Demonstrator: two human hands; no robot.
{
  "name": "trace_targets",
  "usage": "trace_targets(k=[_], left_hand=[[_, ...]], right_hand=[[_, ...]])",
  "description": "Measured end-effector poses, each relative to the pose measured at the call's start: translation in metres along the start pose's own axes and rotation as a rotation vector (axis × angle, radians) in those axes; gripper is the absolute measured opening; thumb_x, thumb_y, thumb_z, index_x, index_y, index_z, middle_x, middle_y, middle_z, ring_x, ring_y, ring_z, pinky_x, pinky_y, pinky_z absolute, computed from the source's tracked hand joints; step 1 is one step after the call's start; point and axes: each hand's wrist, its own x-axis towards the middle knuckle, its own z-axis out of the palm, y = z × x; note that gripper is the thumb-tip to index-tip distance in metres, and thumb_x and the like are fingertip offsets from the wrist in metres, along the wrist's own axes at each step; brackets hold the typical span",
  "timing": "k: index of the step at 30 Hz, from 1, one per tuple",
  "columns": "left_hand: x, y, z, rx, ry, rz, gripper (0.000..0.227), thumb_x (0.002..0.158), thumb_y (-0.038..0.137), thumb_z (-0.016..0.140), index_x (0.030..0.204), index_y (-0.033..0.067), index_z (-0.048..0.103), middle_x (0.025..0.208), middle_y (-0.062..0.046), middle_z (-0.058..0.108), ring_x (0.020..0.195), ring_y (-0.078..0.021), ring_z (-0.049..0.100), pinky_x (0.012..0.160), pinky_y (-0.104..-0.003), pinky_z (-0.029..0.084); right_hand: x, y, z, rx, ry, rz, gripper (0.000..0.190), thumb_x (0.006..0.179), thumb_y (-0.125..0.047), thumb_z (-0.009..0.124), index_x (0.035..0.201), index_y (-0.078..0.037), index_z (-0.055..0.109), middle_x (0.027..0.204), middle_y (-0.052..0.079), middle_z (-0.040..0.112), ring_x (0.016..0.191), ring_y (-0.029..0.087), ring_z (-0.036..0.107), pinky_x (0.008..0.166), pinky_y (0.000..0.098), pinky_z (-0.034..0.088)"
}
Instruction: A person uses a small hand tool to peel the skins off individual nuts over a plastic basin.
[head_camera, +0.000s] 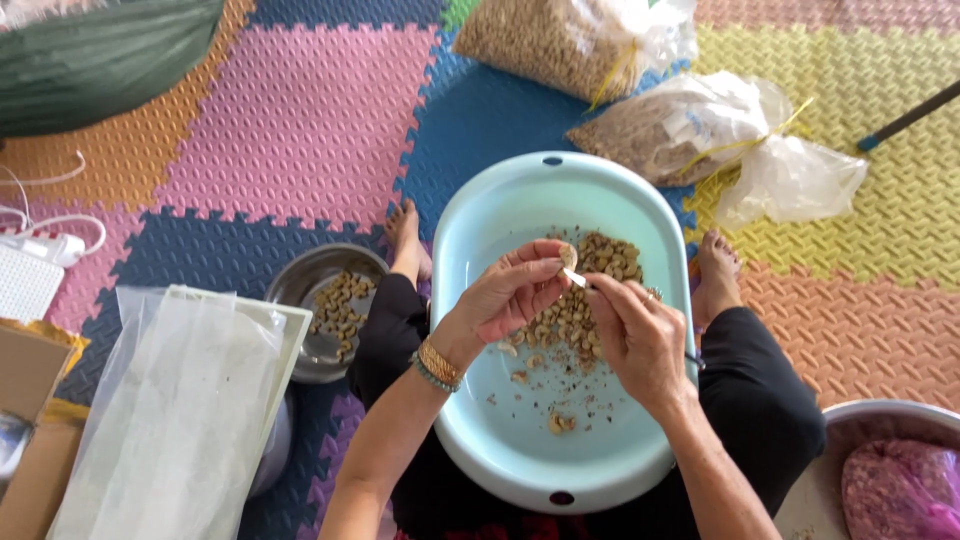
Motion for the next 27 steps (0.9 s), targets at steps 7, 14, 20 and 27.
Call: trace_targets(k=[7,14,20,27], left_hand=[[0.005,0.001,-0.005,0.012,0.006,0.000,0.023,0.097,-0.006,0.060,0.118,-0.0021,0.069,0.106,-0.026,0.073,0.093,-0.0354,0.075,0.081,-0.035,0.065],[0.000,-0.001,-0.001,0.018,0.020,0.002,0.027,0.095,-0.010,0.061,0.121,-0.0037,0.066,0.109,-0.027,0.072,0.096,-0.0365,0.073,0.082,-0.035,0.065],[-0.001,-0.003,-0.001,0.039,0.018,0.018,0.024,0.094,-0.008,0.063,0.117,-0.0031,0.069,0.105,-0.025,0.074,0.093,-0.0353,0.074,0.079,-0.034,0.066],[0.000,-0.006,-0.005,-0.006,-0.013,-0.036,0.023,0.093,-0.009,0.064,0.114,-0.0018,0.071,0.101,-0.025,0.074,0.091,-0.0356,0.074,0.077,-0.034,0.067]], right_hand=[[0.006,-0.001,0.002,-0.059,0.054,-0.037,0.018,0.098,-0.008,0.065,0.110,-0.008,0.078,0.073,0.008,0.070,0.054,0.025,0.068,0.047,0.0345,0.054],[0.001,0.001,0.005,-0.109,0.060,-0.026,0.018,0.099,-0.012,0.065,0.112,-0.010,0.077,0.075,0.009,0.070,0.057,0.029,0.069,0.050,0.0379,0.055],[-0.001,0.002,0.008,-0.139,0.072,-0.042,0.017,0.100,-0.011,0.066,0.113,-0.010,0.077,0.076,0.011,0.069,0.057,0.033,0.067,0.049,0.0397,0.053],[-0.003,0.011,0.010,-0.235,0.105,-0.084,0.018,0.102,-0.009,0.066,0.116,-0.008,0.077,0.076,0.012,0.068,0.055,0.030,0.065,0.052,0.0398,0.055]])
